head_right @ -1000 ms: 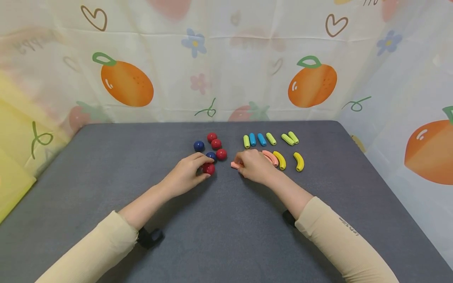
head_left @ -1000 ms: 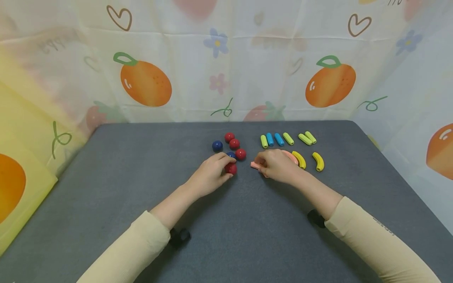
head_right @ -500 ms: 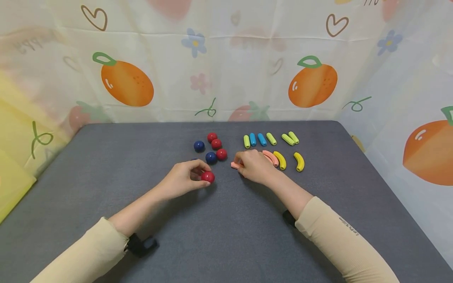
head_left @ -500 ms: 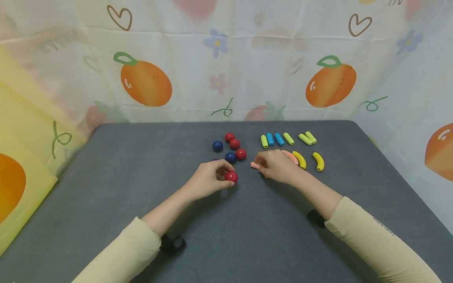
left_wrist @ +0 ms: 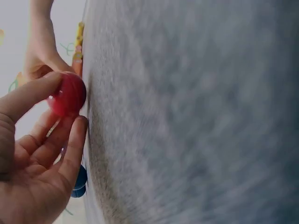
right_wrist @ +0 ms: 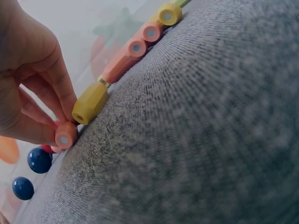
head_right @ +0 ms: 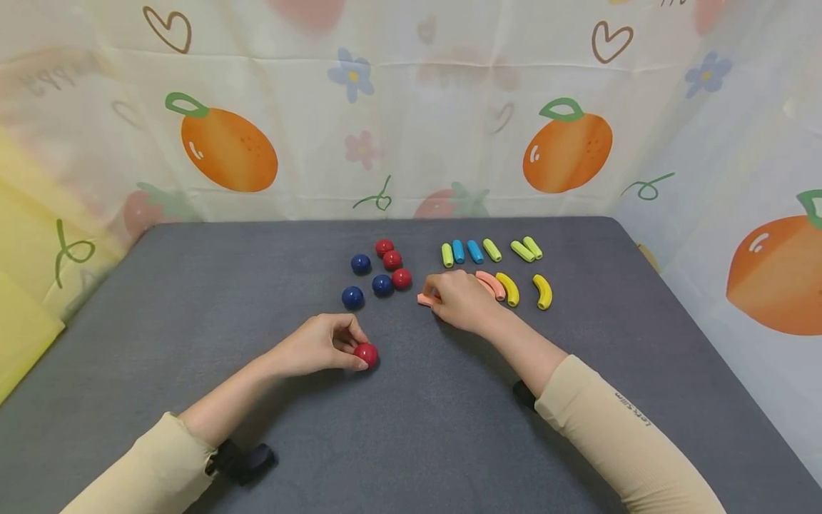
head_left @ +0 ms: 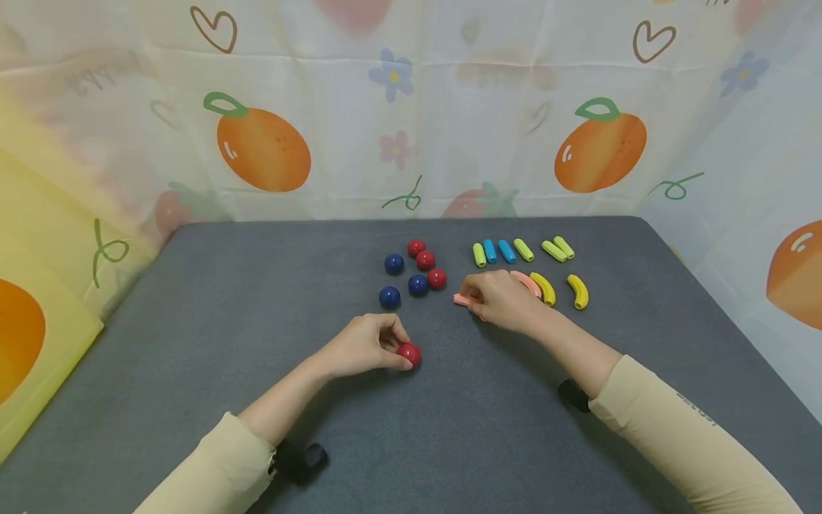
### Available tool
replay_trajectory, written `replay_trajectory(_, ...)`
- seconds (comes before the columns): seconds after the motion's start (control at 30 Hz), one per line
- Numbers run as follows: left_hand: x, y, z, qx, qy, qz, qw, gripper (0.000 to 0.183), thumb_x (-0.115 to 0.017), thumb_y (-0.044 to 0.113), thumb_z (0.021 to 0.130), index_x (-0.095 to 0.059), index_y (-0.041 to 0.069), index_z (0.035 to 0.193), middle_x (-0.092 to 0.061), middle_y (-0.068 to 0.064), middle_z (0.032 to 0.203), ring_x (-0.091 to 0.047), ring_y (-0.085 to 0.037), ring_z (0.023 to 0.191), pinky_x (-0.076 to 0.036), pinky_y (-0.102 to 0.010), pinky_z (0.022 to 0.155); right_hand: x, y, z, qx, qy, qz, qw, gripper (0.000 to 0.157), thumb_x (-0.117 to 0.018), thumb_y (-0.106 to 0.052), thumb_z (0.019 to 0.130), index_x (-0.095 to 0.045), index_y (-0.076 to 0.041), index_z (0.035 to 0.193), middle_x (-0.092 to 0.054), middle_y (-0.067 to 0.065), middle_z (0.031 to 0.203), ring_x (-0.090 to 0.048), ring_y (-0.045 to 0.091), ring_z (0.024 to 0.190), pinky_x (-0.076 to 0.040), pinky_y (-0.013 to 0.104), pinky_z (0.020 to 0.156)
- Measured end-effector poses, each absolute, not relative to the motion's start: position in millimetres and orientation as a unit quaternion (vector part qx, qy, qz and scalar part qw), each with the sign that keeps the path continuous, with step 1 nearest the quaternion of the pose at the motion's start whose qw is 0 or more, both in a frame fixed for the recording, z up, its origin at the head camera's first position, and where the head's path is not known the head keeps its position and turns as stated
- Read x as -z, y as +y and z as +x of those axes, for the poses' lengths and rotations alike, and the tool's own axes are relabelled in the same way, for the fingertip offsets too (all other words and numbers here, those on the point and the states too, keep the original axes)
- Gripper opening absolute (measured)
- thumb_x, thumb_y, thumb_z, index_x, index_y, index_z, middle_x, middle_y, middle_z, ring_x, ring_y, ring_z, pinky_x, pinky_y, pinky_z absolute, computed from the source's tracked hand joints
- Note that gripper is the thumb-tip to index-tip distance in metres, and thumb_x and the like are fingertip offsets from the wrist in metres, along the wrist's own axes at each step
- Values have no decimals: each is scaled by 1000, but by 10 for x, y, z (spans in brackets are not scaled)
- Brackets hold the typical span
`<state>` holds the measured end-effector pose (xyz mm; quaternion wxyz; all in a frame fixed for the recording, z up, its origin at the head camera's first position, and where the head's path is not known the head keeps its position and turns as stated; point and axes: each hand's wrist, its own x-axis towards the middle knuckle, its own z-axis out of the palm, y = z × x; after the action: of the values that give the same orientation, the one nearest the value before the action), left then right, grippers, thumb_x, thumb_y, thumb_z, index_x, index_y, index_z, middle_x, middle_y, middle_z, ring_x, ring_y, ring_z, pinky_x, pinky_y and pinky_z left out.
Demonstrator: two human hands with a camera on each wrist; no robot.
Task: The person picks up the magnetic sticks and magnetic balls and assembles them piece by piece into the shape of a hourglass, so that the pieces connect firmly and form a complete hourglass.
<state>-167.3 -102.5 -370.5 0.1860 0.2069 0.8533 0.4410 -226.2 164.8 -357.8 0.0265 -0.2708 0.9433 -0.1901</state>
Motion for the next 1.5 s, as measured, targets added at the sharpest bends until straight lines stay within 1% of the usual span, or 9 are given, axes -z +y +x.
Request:
replay_trajectory(0.27,3752,-1030,-1655,-454,844,213,189,32,-81,18,81,-69,10,110,-70,-6,100,-63,-11,87,-54,-26,78,3566,1650,-2254,186,943,-274,19,15,-71,-15,90,-72,-7,103,-72,4,84,-57,10,64,-48,21,57)
replay_trajectory(0.43,3747,-1007,-1651,-441,853,208,185,29,-81,21,81,-72,12,107,-70,-4,97,-61,-10,86,-52,-25,77,3563,1649,-2245,189,943,-274,14,15,-72,-15,89,-72,-6,101,-73,5,84,-59,10,63,-52,24,59)
replay_trajectory(0.53,3747,-998,-1650,-441,854,204,185,28,-82,21,80,-72,12,104,-70,-3,96,-61,-10,84,-51,-25,76,3556,1643,-2234,188,942,-280,6,16,-72,-18,89,-72,-6,101,-74,5,86,-64,12,69,-57,30,65)
replay_trajectory(0.7,3754,-991,-1654,-440,856,199,187,28,-83,23,79,-73,13,103,-71,-2,96,-61,-9,84,-51,-25,76,3532,1630,-2219,185,941,-284,12,17,-72,-12,86,-73,-7,103,-75,5,90,-69,17,80,-59,36,74)
replay_trajectory(0.83,3750,-993,-1655,-440,856,193,189,29,-83,24,78,-73,13,103,-71,-1,95,-61,-9,84,-51,-26,76,3502,1602,-2199,193,936,-292,23,21,-72,-10,82,-74,-10,103,-75,2,91,-66,13,79,-57,31,72)
replay_trajectory(0.93,3751,-1000,-1655,-444,855,190,191,29,-83,24,78,-73,12,103,-71,-2,95,-61,-10,83,-51,-26,75,3468,1563,-2164,197,930,-308,28,20,-73,-13,83,-75,-14,103,-73,-3,87,-60,8,72,-52,25,66)
replay_trajectory(1.03,3753,-1001,-1655,-447,854,186,192,30,-84,24,78,-74,12,103,-72,-2,95,-61,-10,83,-51,-26,75,3457,1522,-2127,209,918,-335,32,20,-73,-13,83,-75,-16,103,-71,-6,86,-55,6,69,-47,22,63)
replay_trajectory(1.23,3755,-999,-1661,-450,853,177,196,30,-84,25,77,-74,13,103,-73,-1,94,-62,-9,83,-51,-26,74,3467,1431,-2062,228,888,-396,53,17,-71,-14,86,-75,-19,103,-72,-7,94,-58,4,73,-50,19,68)
replay_trajectory(1.5,3771,-1008,-1672,-452,852,177,198,30,-85,24,76,-74,13,102,-74,-1,93,-64,-8,82,-52,-26,74,3466,1327,-1987,211,868,-444,67,19,-70,-10,86,-75,-17,103,-70,-6,91,-58,10,75,-47,19,68)
